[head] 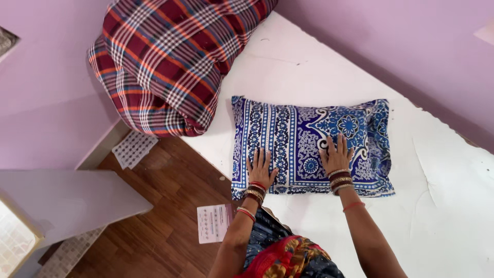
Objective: The person folds a blue and white patterned pillowcase and a red floral pillowcase by hand on a white surface and then places them inside a low shelf.
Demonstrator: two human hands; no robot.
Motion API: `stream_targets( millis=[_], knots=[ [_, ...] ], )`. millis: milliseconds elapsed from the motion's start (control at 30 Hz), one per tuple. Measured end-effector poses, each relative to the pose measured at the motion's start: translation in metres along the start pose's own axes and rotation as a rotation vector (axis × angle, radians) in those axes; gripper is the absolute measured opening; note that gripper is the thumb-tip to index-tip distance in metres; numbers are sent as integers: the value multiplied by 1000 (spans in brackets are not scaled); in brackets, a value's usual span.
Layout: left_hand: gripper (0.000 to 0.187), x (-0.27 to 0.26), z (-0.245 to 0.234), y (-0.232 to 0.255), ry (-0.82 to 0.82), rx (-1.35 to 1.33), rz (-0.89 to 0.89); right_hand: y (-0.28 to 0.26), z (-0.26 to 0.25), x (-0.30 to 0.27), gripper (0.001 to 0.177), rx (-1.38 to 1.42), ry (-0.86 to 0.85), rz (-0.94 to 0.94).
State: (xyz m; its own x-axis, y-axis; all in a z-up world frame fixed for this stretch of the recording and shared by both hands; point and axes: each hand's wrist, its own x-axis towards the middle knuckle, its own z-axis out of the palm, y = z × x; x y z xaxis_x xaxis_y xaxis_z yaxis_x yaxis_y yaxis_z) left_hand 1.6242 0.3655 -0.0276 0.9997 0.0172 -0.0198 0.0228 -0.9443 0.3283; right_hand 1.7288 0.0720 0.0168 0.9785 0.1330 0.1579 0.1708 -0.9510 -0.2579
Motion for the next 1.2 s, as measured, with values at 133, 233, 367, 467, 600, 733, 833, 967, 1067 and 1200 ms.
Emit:
stream_targets(
  millis=[133, 233, 367, 467, 600, 733, 833, 967, 1067, 1200],
  knots=[
    [79, -6, 15, -5, 21, -28, -4, -1, 28, -1, 62, -17, 78, -41],
    [79, 2, 22, -1, 87, 30, -2, 1, 43, -9, 63, 4, 108, 15],
    [86, 27, 15, 20, 10, -20, 4, 11, 50, -10, 62, 13, 87, 34],
    [88, 80, -1, 36, 70, -301, 209, 13, 54, -11, 62, 18, 83, 41],
    [92, 142, -13, 54, 121, -247, 596, 16, 57, -14, 64, 21, 74, 48],
    [86, 188, -18, 20, -260, 157, 795, 17, 62, -10, 65, 7, 91, 29],
    [78, 221, -23, -73, -290, -52, 245, 19, 66, -11, 64, 38, 97, 34],
    [75, 228, -31, -160, -390, 130, -568, 21, 63, -15, 66, 19, 81, 38],
    [84, 217, -22, -127, 111, 106, -292, 18, 67, -11, 65, 34, 93, 41],
    [77, 191, -19, -48, -100, 2, 123, 23, 66, -12, 65, 25, 103, 29]
  ],
)
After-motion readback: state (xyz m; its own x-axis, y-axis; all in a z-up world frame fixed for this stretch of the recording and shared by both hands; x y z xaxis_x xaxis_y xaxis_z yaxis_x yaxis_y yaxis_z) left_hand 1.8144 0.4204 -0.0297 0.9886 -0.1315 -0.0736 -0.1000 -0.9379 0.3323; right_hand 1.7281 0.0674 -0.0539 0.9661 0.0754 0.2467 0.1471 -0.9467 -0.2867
